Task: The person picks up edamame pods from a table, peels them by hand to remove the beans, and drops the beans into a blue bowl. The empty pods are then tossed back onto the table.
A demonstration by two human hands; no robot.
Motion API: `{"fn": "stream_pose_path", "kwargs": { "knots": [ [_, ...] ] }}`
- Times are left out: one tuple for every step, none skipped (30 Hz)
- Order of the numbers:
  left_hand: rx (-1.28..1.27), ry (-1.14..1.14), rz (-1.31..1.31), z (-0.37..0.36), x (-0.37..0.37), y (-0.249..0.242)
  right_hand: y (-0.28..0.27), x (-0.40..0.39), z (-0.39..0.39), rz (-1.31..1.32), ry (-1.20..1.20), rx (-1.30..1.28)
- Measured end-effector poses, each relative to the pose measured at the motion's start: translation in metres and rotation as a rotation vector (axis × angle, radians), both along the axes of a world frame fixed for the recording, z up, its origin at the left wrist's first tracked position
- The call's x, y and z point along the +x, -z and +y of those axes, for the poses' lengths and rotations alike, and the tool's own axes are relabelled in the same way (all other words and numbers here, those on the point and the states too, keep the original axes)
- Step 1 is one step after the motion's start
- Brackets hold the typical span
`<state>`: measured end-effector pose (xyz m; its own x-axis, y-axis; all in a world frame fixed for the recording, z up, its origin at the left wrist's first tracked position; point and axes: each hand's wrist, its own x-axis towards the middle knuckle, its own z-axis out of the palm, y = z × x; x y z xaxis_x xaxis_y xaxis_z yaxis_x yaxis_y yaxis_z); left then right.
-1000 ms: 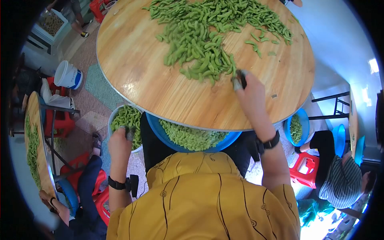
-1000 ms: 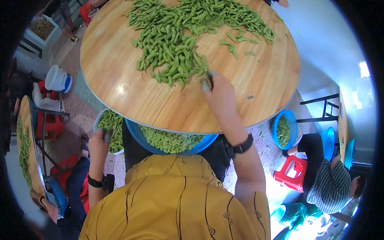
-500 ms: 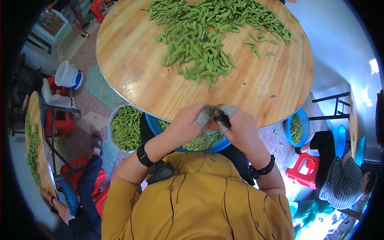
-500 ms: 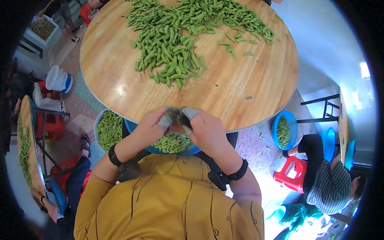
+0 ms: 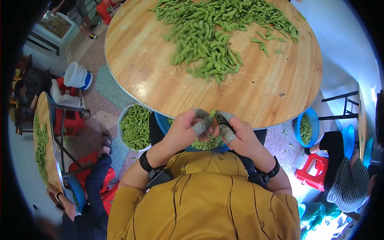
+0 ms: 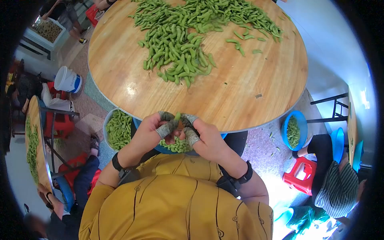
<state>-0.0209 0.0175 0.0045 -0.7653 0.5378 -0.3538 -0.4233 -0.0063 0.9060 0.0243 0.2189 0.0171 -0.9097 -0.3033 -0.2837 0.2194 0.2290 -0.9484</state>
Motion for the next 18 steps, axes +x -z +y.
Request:
{"fn": "stream_pose_path", "kwargs": {
  "knots": [
    [-0.042,0.057,0.012,-0.002,0.0,0.0,0.0,0.001,-0.002,0.004,0.02,-0.061],
    [-0.041,0.062,0.013,-0.002,0.0,-0.001,0.0,0.003,-0.003,0.008,0.039,-0.12],
    [-0.073,0.069,0.033,-0.002,0.001,-0.004,0.001,0.003,-0.003,0.009,0.044,-0.119],
    [-0.105,0.076,0.053,-0.002,0.001,-0.006,0.003,0.003,-0.003,-0.005,0.049,-0.163],
    [-0.103,0.079,0.054,-0.002,0.001,-0.006,0.004,0.002,-0.004,-0.02,0.053,-0.207],
    [-0.201,0.097,0.354,-0.002,0.002,-0.004,0.004,0.002,-0.004,-0.021,0.055,-0.206],
    [-0.296,0.115,0.653,-0.003,0.003,-0.002,0.003,0.0,-0.005,-0.007,0.046,-0.155],
    [-0.294,0.12,0.651,-0.005,0.003,0.004,0.003,0.0,-0.006,0.006,0.038,-0.104],
    [-0.473,0.162,0.956,-0.008,0.003,0.011,0.005,-0.001,-0.008,0.004,0.047,-0.104],
    [-0.648,0.203,1.265,-0.01,0.002,0.015,0.009,-0.001,-0.009,-0.005,0.037,-0.129],
    [-0.636,0.215,1.27,-0.011,0.003,0.017,0.01,-0.002,-0.01,-0.013,0.029,-0.153],
    [-0.488,0.171,1.064,-0.011,0.005,0.014,0.009,-0.001,-0.009,-0.013,0.045,-0.151],
    [-0.345,0.128,0.851,-0.011,0.006,0.012,0.008,0.0,-0.009,-0.235,0.07,-0.359],
    [-0.337,0.138,0.851,-0.013,0.004,0.009,0.006,0.0,-0.007,-0.454,0.092,-0.569],
    [-0.068,0.142,0.307,-0.017,0.003,0.006,0.004,0.0,-0.005,-0.456,0.102,-0.571],
    [0.191,0.134,-0.243,-0.02,0.003,0.005,0.002,0.001,-0.004,-0.558,0.111,-0.681],
    [0.188,0.137,-0.247,-0.019,0.003,0.005,0.0,0.001,-0.003,-0.659,0.116,-0.791],
    [0.247,0.128,-0.274,-0.016,0.002,0.006,-0.002,0.001,-0.003,-0.66,0.117,-0.794]
  ]
}}
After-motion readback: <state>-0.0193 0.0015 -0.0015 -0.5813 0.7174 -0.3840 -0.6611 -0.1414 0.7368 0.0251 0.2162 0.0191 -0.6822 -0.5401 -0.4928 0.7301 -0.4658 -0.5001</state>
